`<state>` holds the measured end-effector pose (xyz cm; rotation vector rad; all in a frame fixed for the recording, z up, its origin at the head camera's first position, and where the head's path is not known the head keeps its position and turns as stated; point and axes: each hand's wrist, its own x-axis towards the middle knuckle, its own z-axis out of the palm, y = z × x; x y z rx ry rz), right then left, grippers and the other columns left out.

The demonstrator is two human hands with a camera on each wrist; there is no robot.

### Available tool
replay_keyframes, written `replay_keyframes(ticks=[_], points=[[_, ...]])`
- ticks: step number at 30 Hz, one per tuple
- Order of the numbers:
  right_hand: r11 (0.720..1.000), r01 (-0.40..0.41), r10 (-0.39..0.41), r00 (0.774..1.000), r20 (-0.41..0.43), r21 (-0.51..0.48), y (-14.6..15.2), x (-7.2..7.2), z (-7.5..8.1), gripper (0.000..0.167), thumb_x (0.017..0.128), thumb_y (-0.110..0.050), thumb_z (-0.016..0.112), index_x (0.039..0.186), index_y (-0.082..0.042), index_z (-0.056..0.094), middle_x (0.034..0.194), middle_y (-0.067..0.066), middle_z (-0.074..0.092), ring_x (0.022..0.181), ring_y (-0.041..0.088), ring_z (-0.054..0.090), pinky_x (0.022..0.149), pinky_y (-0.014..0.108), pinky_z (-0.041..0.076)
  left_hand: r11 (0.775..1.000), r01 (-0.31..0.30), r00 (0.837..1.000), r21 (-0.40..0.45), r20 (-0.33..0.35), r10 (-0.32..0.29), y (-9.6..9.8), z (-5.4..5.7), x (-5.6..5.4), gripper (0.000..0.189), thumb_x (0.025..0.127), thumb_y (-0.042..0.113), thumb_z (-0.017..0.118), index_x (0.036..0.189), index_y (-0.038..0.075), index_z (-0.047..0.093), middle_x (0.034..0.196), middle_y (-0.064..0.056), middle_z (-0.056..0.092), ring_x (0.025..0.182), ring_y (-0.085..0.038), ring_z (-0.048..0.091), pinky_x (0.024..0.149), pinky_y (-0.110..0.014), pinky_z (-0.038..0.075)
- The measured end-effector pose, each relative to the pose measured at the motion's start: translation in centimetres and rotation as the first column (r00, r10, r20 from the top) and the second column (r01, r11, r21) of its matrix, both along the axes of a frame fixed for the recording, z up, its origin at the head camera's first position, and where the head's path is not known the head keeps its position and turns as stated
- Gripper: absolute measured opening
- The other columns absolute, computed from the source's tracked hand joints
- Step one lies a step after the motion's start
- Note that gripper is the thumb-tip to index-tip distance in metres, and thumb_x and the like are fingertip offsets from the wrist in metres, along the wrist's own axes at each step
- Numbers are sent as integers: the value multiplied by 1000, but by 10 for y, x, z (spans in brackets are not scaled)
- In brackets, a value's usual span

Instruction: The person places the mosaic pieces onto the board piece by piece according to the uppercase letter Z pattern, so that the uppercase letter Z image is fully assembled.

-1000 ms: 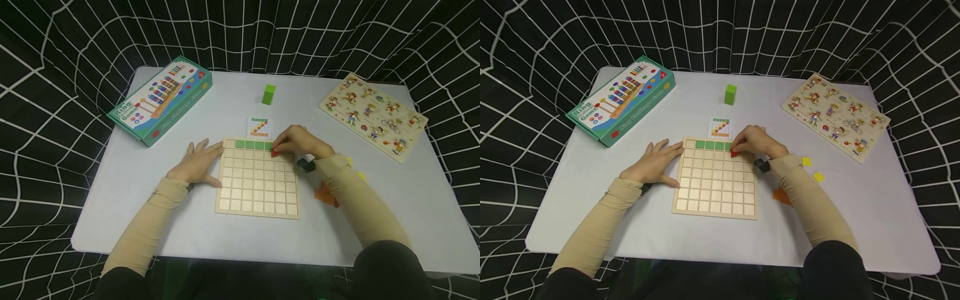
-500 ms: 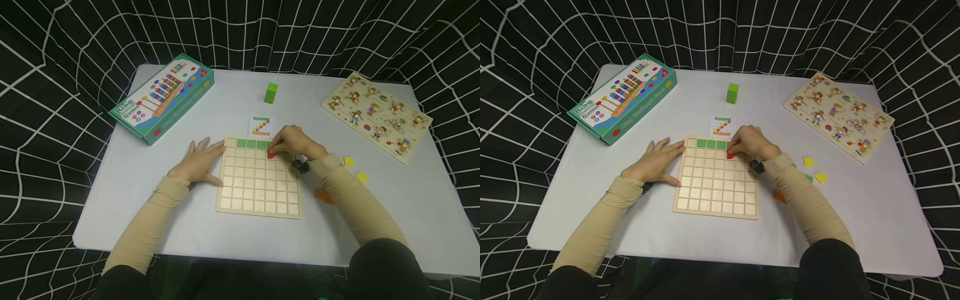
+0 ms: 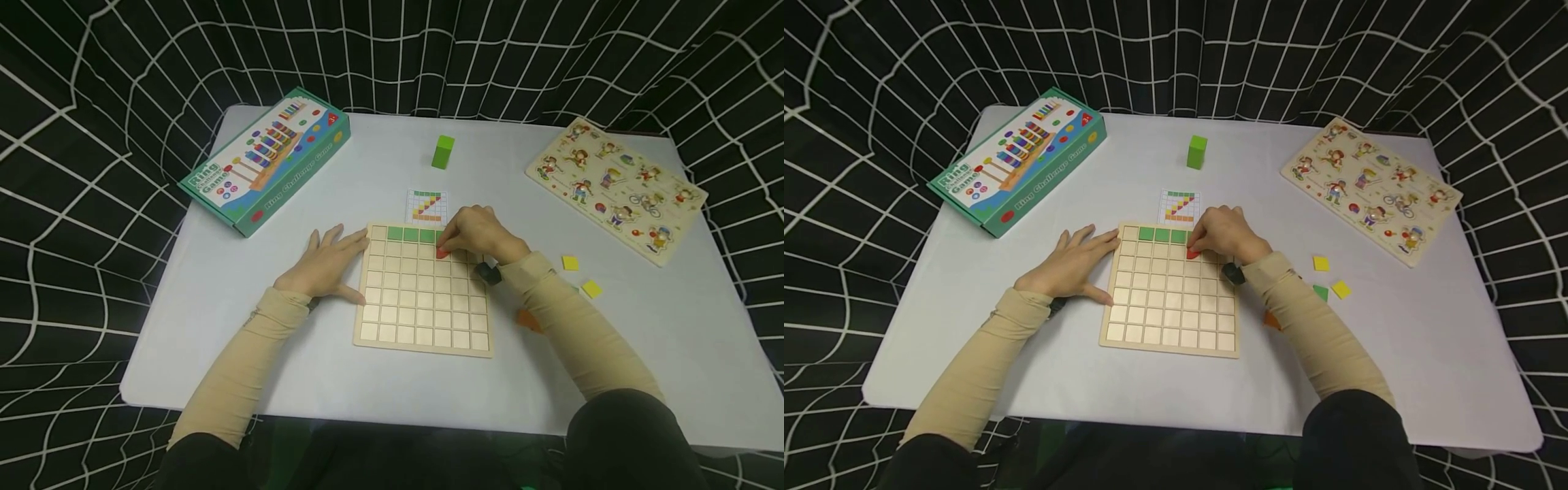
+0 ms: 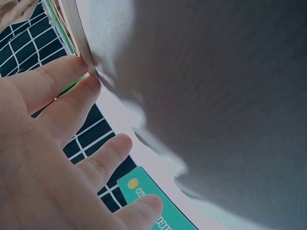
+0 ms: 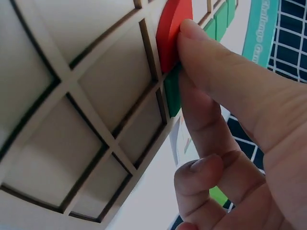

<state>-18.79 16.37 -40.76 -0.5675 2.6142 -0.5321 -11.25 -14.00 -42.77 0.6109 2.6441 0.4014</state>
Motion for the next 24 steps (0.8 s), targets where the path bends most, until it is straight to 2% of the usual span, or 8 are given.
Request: replay_keyframes(ticks=[7, 11, 14, 18, 24], points=[[1000, -21, 21, 1000, 6, -2, 7, 2, 0, 15, 90, -25, 80, 99, -15, 85, 102, 5, 82, 109, 29, 67, 101, 51, 35, 1000, 9, 1000, -1, -4, -9, 1, 1, 0, 118, 70, 56, 87, 164, 14, 28, 176, 0, 17, 162, -46, 7, 123, -78, 5], [1000, 7, -6, 1000, 19, -18, 20, 5, 5, 13, 88, -22, 81, 97, -14, 85, 102, 7, 82, 107, 29, 65, 100, 49, 33, 1000, 11, 1000, -1, -7, -11, 1, 2, 0, 118, 70, 57, 87, 164, 13, 29, 176, -1, 17, 162, -47, 7, 123, -78, 6], [999, 33, -33, 999, 16, -10, 33, 11, 10, 9, 86, -20, 83, 93, -14, 85, 99, 7, 83, 102, 27, 63, 95, 47, 32, 1000, 10, 1000, 0, -5, -10, 1, 2, 0, 118, 70, 56, 87, 164, 13, 29, 176, -1, 16, 162, -46, 7, 124, -78, 6], [998, 58, -59, 998, 28, 14, 49, 19, 13, 11, 87, -23, 83, 94, -15, 85, 106, 10, 82, 101, 28, 61, 91, 45, 30, 1000, 7, 1000, 0, 3, -7, 0, 1, 0, 118, 70, 56, 88, 164, 14, 29, 176, 0, 16, 162, -46, 6, 124, -78, 5], [993, 115, -115, 993, -5, 27, 87, 38, 18, 20, 88, -25, 82, 101, -10, 84, 118, 19, 77, 113, 39, 64, 89, 46, 30, 1000, 17, 1000, 3, 6, -17, -1, 0, 0, 119, 70, 56, 87, 164, 13, 28, 176, -2, 15, 162, -47, 5, 123, -79, 4]])
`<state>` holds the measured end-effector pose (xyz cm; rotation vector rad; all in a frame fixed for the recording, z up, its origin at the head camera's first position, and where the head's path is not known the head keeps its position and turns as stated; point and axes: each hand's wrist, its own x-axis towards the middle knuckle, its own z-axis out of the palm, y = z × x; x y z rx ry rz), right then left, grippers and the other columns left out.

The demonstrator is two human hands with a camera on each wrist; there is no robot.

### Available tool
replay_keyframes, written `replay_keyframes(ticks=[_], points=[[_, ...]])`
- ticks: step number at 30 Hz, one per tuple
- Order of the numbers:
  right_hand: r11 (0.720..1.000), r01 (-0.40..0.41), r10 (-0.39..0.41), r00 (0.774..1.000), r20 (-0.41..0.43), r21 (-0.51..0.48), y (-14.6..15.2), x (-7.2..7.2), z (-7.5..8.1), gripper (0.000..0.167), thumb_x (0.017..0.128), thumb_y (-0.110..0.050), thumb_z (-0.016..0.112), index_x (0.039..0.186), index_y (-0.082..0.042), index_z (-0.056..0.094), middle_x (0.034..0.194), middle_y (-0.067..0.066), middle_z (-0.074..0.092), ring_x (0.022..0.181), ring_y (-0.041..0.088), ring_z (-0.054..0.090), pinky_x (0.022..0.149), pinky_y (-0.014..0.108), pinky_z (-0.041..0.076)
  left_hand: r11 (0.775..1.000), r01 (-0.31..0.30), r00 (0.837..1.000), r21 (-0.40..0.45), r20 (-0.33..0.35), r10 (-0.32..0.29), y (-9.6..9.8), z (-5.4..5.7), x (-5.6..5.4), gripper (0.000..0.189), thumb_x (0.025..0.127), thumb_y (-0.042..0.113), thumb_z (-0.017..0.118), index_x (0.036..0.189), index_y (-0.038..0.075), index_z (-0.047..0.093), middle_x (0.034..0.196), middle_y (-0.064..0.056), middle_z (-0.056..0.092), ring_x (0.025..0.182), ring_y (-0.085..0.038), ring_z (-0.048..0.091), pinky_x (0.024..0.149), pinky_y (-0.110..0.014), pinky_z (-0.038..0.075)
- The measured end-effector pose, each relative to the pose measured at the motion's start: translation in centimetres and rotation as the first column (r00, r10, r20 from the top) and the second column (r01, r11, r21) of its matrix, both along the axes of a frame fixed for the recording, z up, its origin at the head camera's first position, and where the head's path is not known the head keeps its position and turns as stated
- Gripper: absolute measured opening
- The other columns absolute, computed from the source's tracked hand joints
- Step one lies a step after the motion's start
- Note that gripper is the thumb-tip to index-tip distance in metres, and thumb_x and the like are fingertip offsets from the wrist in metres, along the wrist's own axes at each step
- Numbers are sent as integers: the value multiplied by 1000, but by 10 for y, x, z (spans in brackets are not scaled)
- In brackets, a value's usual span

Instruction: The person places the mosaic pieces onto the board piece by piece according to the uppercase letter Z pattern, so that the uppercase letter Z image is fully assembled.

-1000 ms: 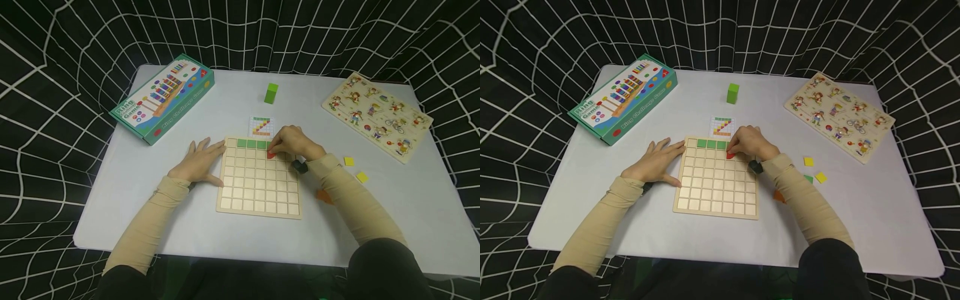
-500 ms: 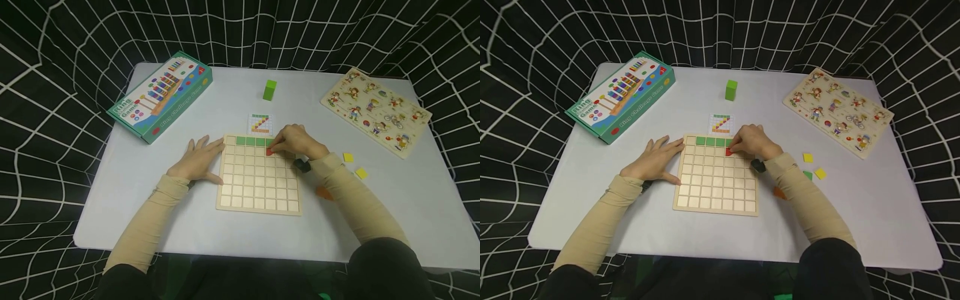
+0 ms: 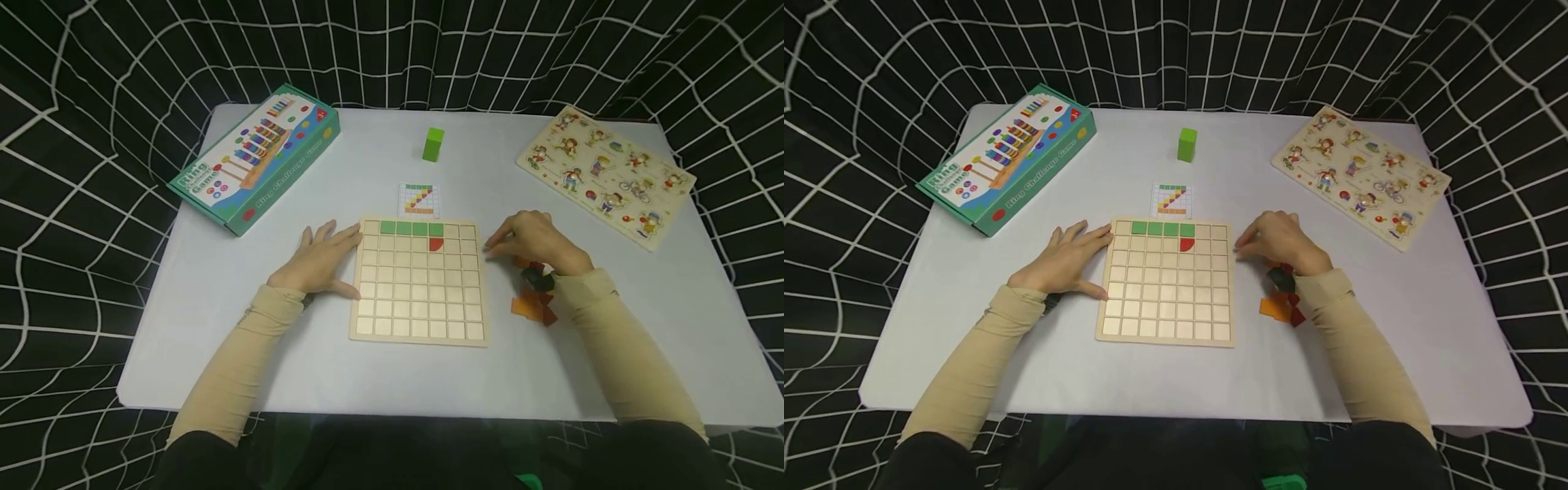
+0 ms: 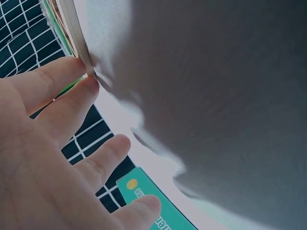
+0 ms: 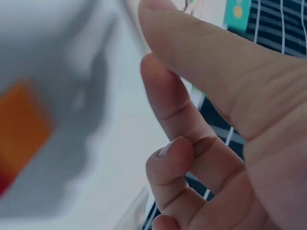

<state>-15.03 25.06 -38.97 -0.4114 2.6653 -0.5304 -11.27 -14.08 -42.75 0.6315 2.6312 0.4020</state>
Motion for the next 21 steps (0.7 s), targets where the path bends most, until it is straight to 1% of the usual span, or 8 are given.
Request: replay_keyframes(ticks=[3, 6, 8, 10, 13, 15, 19, 21], points=[[999, 51, -51, 999, -7, 12, 28, 12, 1, 22, 88, -26, 82, 102, -9, 83, 116, 20, 78, 111, 41, 65, 87, 47, 30, 1000, 4, 1000, 3, 0, -4, 1, 0, -1, 118, 71, 56, 87, 164, 14, 27, 176, -2, 15, 161, -48, 5, 122, -80, 4], [994, 105, -105, 994, 22, 20, 53, 23, 0, 25, 89, -27, 81, 106, -8, 82, 113, 21, 78, 110, 41, 64, 94, 53, 31, 1000, 5, 1000, 1, -5, -5, 1, 0, -1, 118, 71, 56, 87, 164, 13, 28, 176, -2, 16, 161, -48, 6, 122, -80, 4], [991, 129, -130, 991, 43, 33, 67, 28, 0, 29, 90, -28, 80, 109, -6, 81, 116, 24, 77, 111, 41, 63, 95, 57, 30, 1000, 6, 1000, -1, -8, -6, 0, 1, 0, 118, 71, 56, 87, 164, 13, 29, 176, -3, 17, 161, -49, 6, 122, -80, 4], [987, 150, -153, 987, 56, 55, 78, 32, 0, 34, 91, -30, 79, 113, -4, 79, 120, 26, 74, 106, 41, 61, 93, 55, 30, 1000, 4, 1000, 2, -9, -4, -1, 1, 0, 118, 71, 55, 87, 164, 13, 29, 176, -4, 17, 161, -49, 6, 122, -80, 4], [980, 176, -183, 981, 71, 92, 93, 38, 1, 37, 92, -29, 78, 117, -2, 77, 122, 31, 70, 99, 37, 56, 83, 46, 29, 1000, 1, 1000, 10, -5, -1, -1, 2, 0, 117, 71, 55, 87, 164, 12, 29, 176, -4, 18, 161, -48, 6, 122, -80, 4], [976, 189, -198, 977, 82, 110, 101, 42, 2, 38, 92, -27, 77, 120, -1, 76, 122, 32, 69, 99, 37, 54, 80, 42, 29, 1000, -1, 1000, 13, -3, 1, -1, 2, 1, 117, 71, 55, 88, 164, 12, 29, 176, -4, 18, 161, -48, 6, 122, -80, 4], [969, 198, -217, 969, 122, 146, 112, 48, 0, 40, 91, -25, 78, 123, -1, 74, 132, 34, 65, 118, 50, 53, 81, 43, 29, 1000, 2, 1000, 10, -6, -2, 0, 2, 0, 117, 71, 54, 88, 164, 12, 29, 176, -3, 18, 161, -47, 6, 122, -80, 4], [965, 210, -232, 963, 136, 158, 114, 51, -3, 41, 90, -24, 78, 123, -1, 74, 132, 34, 65, 122, 52, 51, 81, 44, 27, 1000, 5, 1000, 11, -5, -5, 1, 1, 0, 117, 71, 54, 88, 164, 12, 29, 176, -3, 18, 161, -48, 6, 122, -80, 4]])
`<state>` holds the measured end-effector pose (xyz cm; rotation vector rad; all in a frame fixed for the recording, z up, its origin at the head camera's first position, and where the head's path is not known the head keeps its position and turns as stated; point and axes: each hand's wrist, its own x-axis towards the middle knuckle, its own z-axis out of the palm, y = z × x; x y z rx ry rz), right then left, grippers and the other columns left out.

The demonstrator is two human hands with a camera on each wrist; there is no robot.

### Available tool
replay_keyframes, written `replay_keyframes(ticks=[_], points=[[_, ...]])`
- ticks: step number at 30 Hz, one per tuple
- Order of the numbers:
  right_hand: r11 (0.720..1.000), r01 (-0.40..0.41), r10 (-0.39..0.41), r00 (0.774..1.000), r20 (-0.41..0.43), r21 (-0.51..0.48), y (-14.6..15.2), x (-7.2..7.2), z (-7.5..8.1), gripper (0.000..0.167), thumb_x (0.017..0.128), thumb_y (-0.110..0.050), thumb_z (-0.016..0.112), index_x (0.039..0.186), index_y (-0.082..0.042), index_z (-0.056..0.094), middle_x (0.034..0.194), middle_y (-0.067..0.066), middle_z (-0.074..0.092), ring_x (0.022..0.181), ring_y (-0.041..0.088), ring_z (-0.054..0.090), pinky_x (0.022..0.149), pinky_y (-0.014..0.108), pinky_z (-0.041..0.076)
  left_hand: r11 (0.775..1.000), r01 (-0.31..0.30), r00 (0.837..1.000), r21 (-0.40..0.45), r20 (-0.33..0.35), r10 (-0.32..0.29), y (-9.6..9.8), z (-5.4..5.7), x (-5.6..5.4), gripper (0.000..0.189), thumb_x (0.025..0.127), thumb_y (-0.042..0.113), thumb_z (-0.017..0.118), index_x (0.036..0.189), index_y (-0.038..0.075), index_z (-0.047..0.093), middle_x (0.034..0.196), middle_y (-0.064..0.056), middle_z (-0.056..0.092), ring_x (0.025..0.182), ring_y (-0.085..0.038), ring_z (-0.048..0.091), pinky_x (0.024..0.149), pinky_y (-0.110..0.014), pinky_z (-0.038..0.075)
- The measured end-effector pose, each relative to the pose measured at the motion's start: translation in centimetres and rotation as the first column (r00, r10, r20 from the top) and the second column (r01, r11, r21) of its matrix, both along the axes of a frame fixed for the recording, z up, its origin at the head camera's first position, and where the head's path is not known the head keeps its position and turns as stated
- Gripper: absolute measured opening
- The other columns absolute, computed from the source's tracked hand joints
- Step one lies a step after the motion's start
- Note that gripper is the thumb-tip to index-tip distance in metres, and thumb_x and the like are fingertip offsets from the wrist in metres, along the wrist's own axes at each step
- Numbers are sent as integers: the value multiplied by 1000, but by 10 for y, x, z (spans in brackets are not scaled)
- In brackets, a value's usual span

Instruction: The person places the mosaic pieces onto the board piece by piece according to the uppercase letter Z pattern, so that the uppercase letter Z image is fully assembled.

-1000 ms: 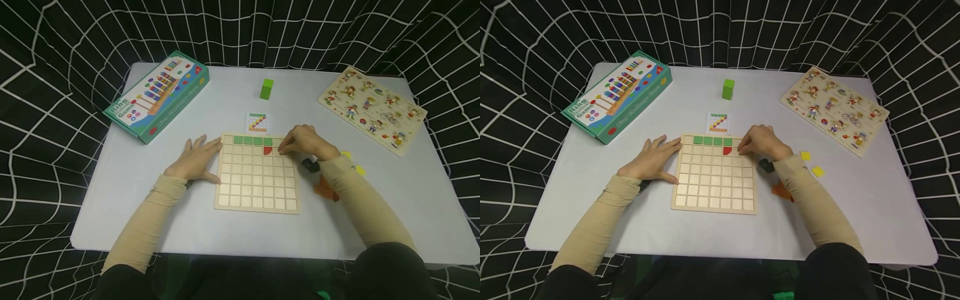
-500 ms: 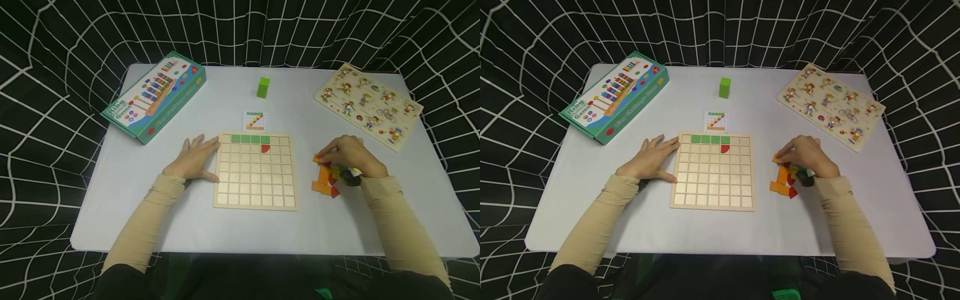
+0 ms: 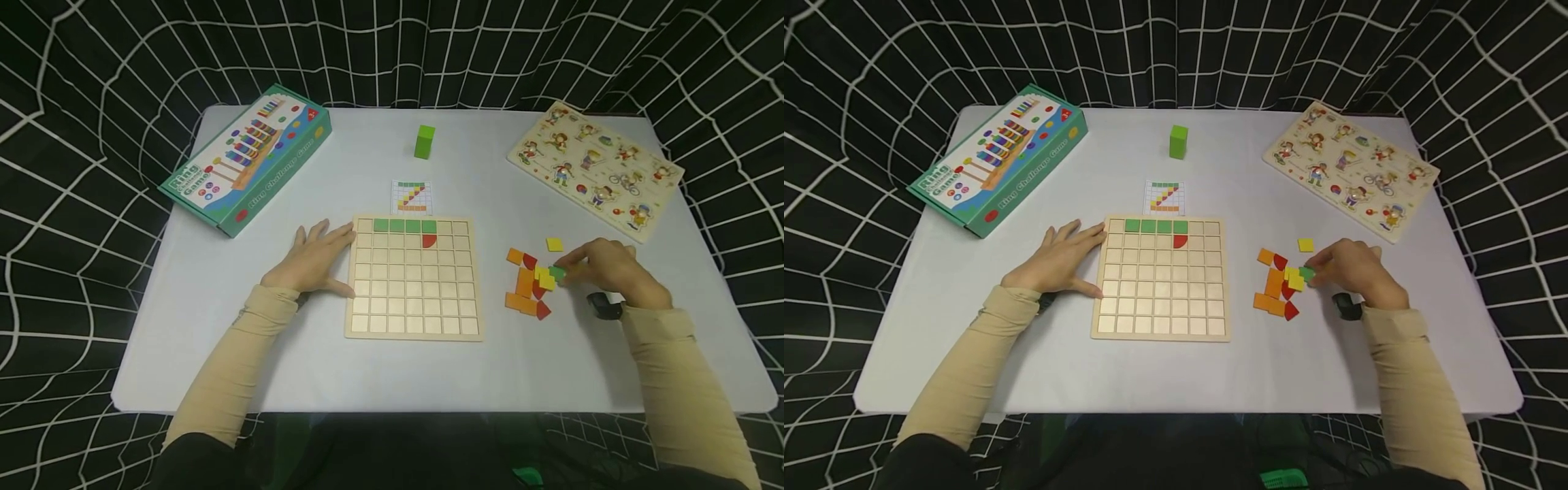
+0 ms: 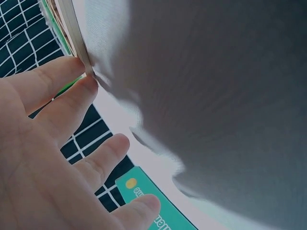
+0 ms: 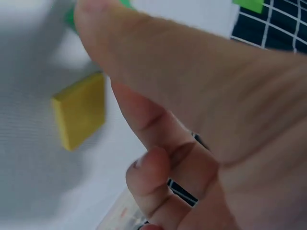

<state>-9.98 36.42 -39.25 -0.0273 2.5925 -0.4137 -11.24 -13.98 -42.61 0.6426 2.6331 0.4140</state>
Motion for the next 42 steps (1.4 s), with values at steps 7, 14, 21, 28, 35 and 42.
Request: replay_keyframes(ticks=[7, 14, 21, 28, 35, 42], points=[[999, 41, -40, 999, -30, 10, -2, 0, -5, 38, 87, -24, 82, 115, 1, 76, 123, 31, 70, 115, 49, 54, 78, 45, 25, 1000, -4, 1000, 10, -1, 4, -1, -2, -1, 117, 71, 54, 88, 164, 14, 30, 176, -4, 18, 161, -49, 6, 122, -80, 3], [999, 42, -42, 998, -50, -7, -3, -6, 4, 31, 89, -27, 79, 101, 2, 76, 103, 24, 73, 102, 41, 52, 82, 47, 29, 1000, -6, 1000, 4, -3, 6, -1, -2, -1, 117, 70, 56, 87, 164, 14, 30, 176, -3, 18, 161, -48, 6, 122, -80, 3], [997, 27, -34, 995, -97, -68, -29, -24, 17, 28, 93, -26, 76, 102, 0, 73, 96, 17, 73, 91, 31, 55, 76, 40, 41, 1000, -12, 1000, -5, -1, 12, -3, -2, -1, 117, 71, 55, 88, 164, 13, 30, 176, -4, 18, 161, -48, 6, 122, -80, 4], [992, -66, 49, 987, -153, -110, -74, -50, 22, 22, 91, -22, 78, 98, -2, 73, 88, 13, 69, 79, 24, 52, 67, 33, 40, 1000, -15, 1000, -6, 5, 15, 1, -3, -2, 117, 70, 55, 88, 164, 15, 30, 176, -1, 17, 162, -47, 6, 123, -79, 3], [975, -178, 153, 972, -180, -133, -119, -76, 17, 19, 90, -23, 80, 95, -5, 76, 98, 16, 75, 92, 29, 56, 85, 44, 36, 1000, -11, 1000, -26, 4, 11, 2, -3, -4, 119, 70, 57, 87, 164, 16, 28, 176, 0, 16, 162, -46, 5, 123, -78, 4], [967, -189, 164, 975, -149, -169, -155, -95, 2, 18, 89, -21, 81, 95, -5, 78, 94, 13, 76, 94, 27, 57, 83, 38, 40, 1000, -22, 1000, -16, 10, 22, 0, -3, -2, 118, 70, 56, 88, 164, 16, 29, 176, 0, 16, 162, -46, 6, 123, -78, 4]])
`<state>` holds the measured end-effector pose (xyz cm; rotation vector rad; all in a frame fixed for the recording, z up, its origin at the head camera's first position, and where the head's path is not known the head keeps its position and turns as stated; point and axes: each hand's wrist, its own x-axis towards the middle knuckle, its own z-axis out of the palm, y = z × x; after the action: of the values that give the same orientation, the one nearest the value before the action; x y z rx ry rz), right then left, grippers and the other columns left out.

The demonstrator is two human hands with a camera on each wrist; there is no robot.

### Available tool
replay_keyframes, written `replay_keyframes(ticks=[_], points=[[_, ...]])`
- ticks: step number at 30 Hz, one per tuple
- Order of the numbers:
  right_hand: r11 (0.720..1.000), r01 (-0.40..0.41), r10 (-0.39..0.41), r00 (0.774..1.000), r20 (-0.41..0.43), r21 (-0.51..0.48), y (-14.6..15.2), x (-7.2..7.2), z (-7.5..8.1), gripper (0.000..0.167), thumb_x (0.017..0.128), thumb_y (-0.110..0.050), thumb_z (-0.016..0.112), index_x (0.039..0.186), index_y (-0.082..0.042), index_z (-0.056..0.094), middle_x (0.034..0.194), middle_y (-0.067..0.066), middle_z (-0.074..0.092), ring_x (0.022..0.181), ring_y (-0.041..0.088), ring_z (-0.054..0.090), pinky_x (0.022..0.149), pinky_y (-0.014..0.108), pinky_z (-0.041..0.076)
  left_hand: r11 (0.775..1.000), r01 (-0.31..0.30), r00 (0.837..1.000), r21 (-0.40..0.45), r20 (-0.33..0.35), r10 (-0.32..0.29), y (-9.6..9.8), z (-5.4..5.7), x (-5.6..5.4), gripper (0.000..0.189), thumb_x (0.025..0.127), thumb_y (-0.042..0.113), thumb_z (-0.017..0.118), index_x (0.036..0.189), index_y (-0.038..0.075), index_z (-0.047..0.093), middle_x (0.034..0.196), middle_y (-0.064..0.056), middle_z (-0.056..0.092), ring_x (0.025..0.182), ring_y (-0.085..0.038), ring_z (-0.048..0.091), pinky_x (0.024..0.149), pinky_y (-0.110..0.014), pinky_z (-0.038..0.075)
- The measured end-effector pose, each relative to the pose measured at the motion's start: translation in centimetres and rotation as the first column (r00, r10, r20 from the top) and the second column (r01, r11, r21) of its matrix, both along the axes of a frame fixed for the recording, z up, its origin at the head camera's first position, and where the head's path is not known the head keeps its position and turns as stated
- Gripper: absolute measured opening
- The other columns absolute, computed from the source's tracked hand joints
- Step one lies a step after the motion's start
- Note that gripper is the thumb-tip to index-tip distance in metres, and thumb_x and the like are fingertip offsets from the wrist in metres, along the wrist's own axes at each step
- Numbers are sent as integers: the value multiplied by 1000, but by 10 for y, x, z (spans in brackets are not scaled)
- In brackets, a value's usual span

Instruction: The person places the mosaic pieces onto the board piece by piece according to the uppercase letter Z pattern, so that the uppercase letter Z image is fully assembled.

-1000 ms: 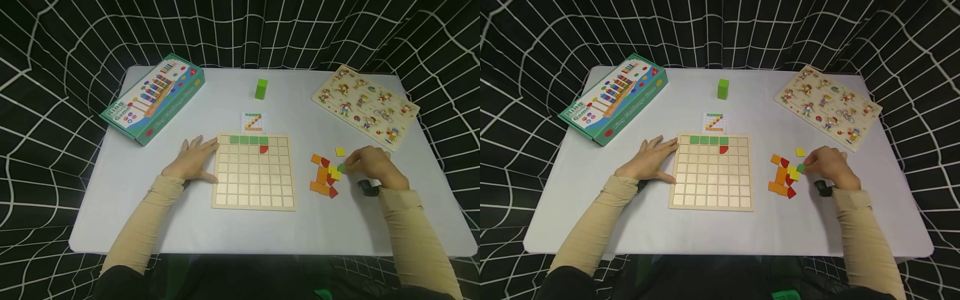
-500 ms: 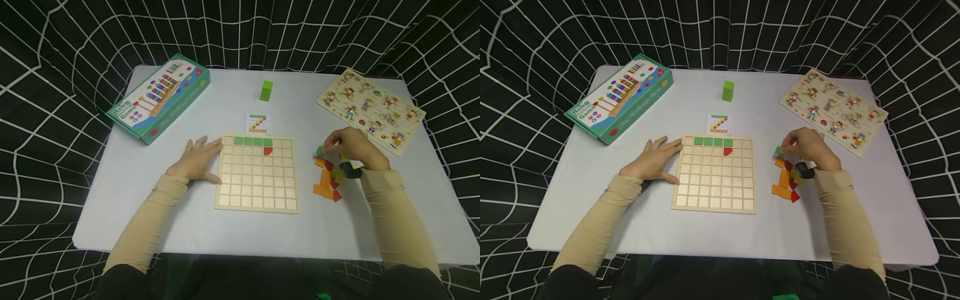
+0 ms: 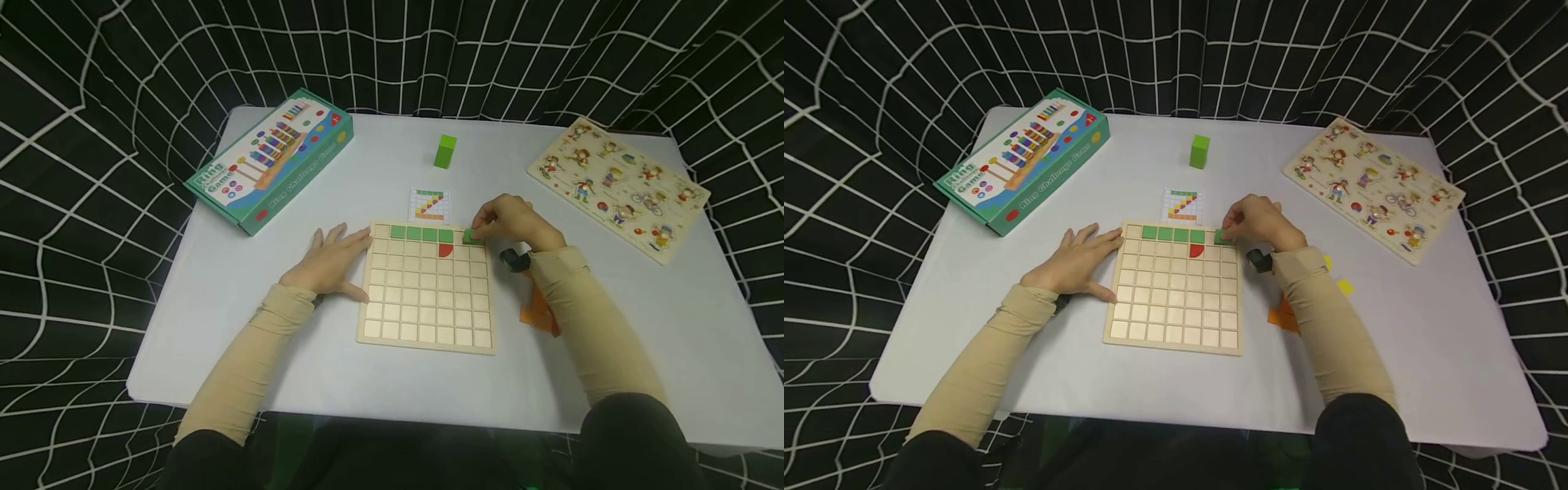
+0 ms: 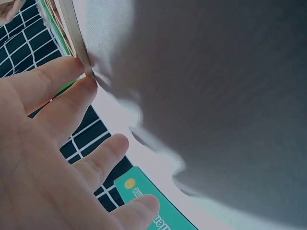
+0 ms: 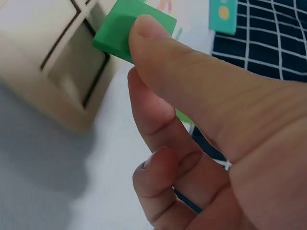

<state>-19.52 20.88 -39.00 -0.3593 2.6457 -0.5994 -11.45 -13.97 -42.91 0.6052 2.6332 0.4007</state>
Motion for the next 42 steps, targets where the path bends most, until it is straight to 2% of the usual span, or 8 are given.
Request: replay_keyframes(ticks=[7, 14, 18, 21, 27, 36, 39, 42], points=[[1000, 19, -19, 1000, 23, -5, -10, -4, -8, 19, 90, -21, 80, 96, -3, 79, 93, 15, 78, 95, 28, 60, 97, 49, 40, 1000, 1, 1000, 6, 0, -1, 1, 1, 2, 118, 70, 56, 87, 164, 16, 29, 176, 1, 17, 162, -46, 6, 124, -78, 4], [999, 32, -33, 999, 16, 10, -13, -5, -13, 19, 89, -23, 81, 98, -7, 82, 100, 12, 81, 112, 36, 64, 104, 57, 35, 1000, 16, 1000, -12, -12, -16, 1, 2, 2, 118, 71, 57, 86, 165, 15, 27, 176, 0, 15, 162, -47, 6, 123, -78, 5], [998, 53, -53, 998, 15, 20, -14, -4, -14, 18, 89, -23, 81, 99, -8, 83, 102, 11, 82, 116, 37, 62, 104, 58, 34, 1000, 17, 1000, -13, -13, -18, 1, 2, 1, 119, 71, 57, 86, 165, 15, 27, 176, 0, 15, 162, -47, 6, 123, -78, 5], [998, 55, -55, 998, 10, 21, -12, -4, -14, 19, 90, -25, 80, 101, -9, 83, 108, 13, 80, 116, 37, 62, 103, 58, 33, 1000, 17, 1000, -14, -14, -17, 1, 2, 0, 119, 70, 58, 86, 165, 15, 27, 176, 0, 15, 162, -47, 6, 123, -78, 5], [998, 66, -66, 998, -2, -19, -10, -2, -17, 20, 90, -24, 80, 103, -8, 82, 121, 19, 76, 121, 39, 61, 109, 60, 30, 1000, 9, 1000, -10, -2, -9, 0, 2, 0, 119, 70, 57, 86, 165, 15, 27, 176, 1, 15, 162, -46, 5, 123, -78, 4], [998, 54, -55, 998, -23, -39, -13, 0, -17, 21, 88, -21, 82, 103, -7, 82, 117, 19, 77, 121, 39, 62, 108, 58, 28, 1000, 4, 1000, -7, 5, -4, 1, 2, 1, 119, 70, 57, 86, 165, 15, 27, 176, 1, 15, 162, -46, 5, 123, -78, 3], [999, 18, -19, 999, -30, -40, -18, 3, -17, 20, 85, -22, 85, 100, -8, 83, 113, 16, 79, 115, 36, 63, 102, 53, 29, 1000, 0, 1000, -5, 8, 0, 1, 2, 1, 119, 70, 56, 87, 165, 15, 28, 176, 1, 15, 162, -46, 5, 124, -78, 3], [999, -51, 50, 998, -24, -20, -24, 6, -17, 19, 83, -23, 87, 96, -11, 84, 110, 13, 80, 108, 32, 62, 91, 47, 28, 1000, -3, 1000, -4, 8, 3, 1, 3, 1, 119, 70, 56, 87, 164, 15, 28, 176, 1, 15, 162, -46, 5, 124, -77, 3]])
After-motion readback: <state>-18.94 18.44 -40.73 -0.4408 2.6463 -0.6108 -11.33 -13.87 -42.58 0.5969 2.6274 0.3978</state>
